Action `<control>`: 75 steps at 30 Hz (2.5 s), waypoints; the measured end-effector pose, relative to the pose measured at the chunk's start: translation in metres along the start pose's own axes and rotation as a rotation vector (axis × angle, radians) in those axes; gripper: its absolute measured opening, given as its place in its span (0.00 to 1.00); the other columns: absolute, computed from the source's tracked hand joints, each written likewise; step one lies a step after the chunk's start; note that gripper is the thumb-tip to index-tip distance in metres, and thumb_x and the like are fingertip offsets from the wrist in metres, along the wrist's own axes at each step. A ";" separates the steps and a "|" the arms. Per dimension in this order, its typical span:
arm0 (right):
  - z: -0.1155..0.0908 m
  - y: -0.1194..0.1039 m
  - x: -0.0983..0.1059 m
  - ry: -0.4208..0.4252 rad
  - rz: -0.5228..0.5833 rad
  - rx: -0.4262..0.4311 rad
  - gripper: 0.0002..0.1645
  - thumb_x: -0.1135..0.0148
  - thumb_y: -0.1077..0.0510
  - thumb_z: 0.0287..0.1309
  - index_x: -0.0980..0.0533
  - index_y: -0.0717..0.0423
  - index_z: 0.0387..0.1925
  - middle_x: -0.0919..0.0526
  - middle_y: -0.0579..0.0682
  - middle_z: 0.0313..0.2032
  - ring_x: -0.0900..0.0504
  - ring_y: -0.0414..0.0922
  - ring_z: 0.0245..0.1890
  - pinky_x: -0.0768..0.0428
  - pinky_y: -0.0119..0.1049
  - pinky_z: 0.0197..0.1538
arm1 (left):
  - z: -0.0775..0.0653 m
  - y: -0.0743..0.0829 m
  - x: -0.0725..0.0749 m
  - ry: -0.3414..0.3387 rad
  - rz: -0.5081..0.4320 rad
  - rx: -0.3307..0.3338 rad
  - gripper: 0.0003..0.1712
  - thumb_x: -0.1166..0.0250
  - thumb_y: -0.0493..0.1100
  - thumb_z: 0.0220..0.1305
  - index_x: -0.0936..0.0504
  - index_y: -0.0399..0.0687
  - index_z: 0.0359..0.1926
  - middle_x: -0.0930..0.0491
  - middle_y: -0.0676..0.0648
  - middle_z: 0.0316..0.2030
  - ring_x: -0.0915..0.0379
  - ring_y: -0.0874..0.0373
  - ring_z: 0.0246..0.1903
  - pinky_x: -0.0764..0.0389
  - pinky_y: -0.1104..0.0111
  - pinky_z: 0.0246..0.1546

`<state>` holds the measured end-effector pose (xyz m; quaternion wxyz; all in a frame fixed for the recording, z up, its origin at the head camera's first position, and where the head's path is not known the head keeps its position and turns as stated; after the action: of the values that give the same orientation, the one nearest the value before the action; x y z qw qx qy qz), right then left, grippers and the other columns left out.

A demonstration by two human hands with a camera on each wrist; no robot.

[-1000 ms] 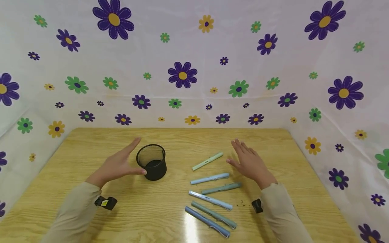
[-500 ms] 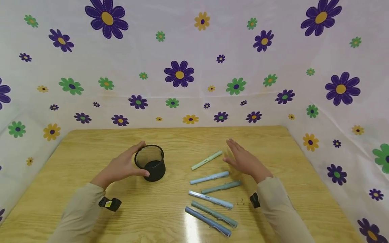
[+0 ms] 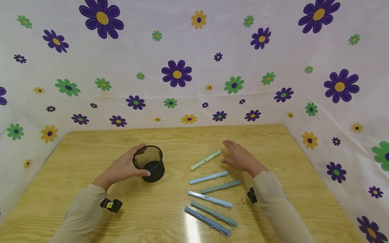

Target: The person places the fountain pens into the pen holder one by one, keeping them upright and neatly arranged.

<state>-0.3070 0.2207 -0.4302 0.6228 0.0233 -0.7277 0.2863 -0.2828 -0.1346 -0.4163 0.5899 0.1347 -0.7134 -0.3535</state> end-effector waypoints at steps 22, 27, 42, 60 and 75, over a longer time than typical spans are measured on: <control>0.028 0.002 -0.021 -0.091 0.025 0.011 0.34 0.36 0.51 0.61 0.31 0.66 0.62 0.29 0.66 0.62 0.32 0.65 0.63 0.36 0.60 0.64 | 0.004 -0.006 -0.010 -0.048 -0.287 -0.041 0.59 0.23 0.54 0.48 0.50 0.51 0.74 0.37 0.40 0.67 0.41 0.42 0.68 0.38 0.45 0.65; 0.033 -0.001 -0.025 -0.110 0.043 0.025 0.33 0.37 0.51 0.62 0.31 0.65 0.62 0.29 0.67 0.61 0.31 0.65 0.62 0.33 0.59 0.63 | 0.004 -0.009 -0.012 -0.065 -0.325 -0.042 0.58 0.24 0.53 0.50 0.51 0.52 0.74 0.39 0.40 0.68 0.43 0.42 0.69 0.38 0.45 0.65; 0.042 -0.003 -0.025 -0.088 0.077 0.016 0.20 0.36 0.55 0.61 0.22 0.61 0.52 0.26 0.62 0.52 0.28 0.58 0.53 0.28 0.55 0.56 | 0.006 -0.012 -0.015 -0.085 -0.404 -0.044 0.59 0.23 0.51 0.48 0.52 0.52 0.73 0.41 0.41 0.68 0.45 0.41 0.69 0.37 0.45 0.64; 0.040 -0.002 -0.025 -0.071 0.046 -0.004 0.10 0.37 0.56 0.61 0.21 0.57 0.42 0.23 0.57 0.45 0.26 0.54 0.47 0.26 0.53 0.52 | 0.007 -0.016 -0.020 -0.084 -0.406 -0.046 0.59 0.23 0.52 0.48 0.52 0.53 0.73 0.41 0.42 0.68 0.45 0.41 0.69 0.37 0.44 0.64; 0.037 -0.012 -0.022 -0.087 0.083 0.027 0.13 0.34 0.54 0.60 0.23 0.59 0.40 0.20 0.54 0.41 0.22 0.49 0.43 0.23 0.49 0.49 | 0.006 -0.014 -0.017 -0.090 -0.405 -0.046 0.59 0.23 0.52 0.48 0.53 0.53 0.73 0.42 0.42 0.68 0.45 0.41 0.69 0.37 0.44 0.64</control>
<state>-0.3301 0.1870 -0.4478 0.5777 0.0139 -0.7506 0.3203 -0.2872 -0.1319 -0.4388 0.4774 0.2460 -0.6890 -0.4867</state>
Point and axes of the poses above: each hand's wrist, its own z-axis towards the middle knuckle, its own x-axis out of the back of the hand, y = z × x, the point moved 9 cm from there along z, towards the middle knuckle
